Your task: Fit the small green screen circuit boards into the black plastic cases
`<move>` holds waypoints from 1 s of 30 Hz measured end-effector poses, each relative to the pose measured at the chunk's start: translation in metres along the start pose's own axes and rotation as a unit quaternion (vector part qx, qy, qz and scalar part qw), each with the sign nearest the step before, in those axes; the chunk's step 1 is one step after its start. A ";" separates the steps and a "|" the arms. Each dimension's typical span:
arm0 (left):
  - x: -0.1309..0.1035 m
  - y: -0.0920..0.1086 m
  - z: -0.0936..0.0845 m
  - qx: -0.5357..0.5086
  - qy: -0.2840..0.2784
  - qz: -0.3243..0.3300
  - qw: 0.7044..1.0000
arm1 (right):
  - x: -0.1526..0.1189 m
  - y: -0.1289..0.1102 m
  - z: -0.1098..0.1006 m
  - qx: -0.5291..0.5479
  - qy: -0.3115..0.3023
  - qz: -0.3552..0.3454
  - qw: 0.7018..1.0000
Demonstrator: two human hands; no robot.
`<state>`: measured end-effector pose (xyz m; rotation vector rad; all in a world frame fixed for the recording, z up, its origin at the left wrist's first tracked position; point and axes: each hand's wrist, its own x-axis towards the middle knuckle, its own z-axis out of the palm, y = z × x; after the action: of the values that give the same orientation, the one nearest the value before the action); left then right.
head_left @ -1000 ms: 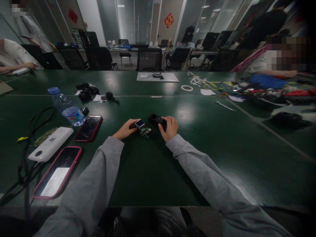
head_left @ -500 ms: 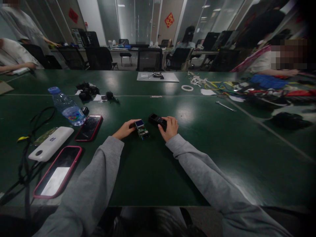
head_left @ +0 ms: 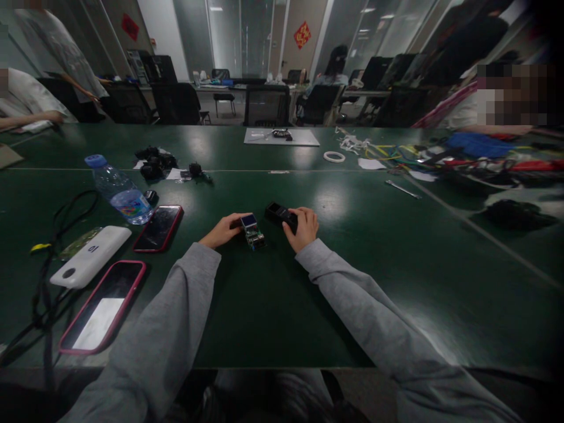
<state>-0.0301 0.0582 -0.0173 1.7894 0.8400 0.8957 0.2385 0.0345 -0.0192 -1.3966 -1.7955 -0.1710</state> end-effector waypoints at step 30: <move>-0.002 0.017 0.002 -0.007 -0.072 -0.012 0.997 | -0.009 -0.048 -0.029 0.085 -0.236 -0.194 0.948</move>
<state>-0.0264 0.0501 -0.0026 1.8051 0.7588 0.7458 0.2127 -0.0058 0.0111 -0.9994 -2.4122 0.1262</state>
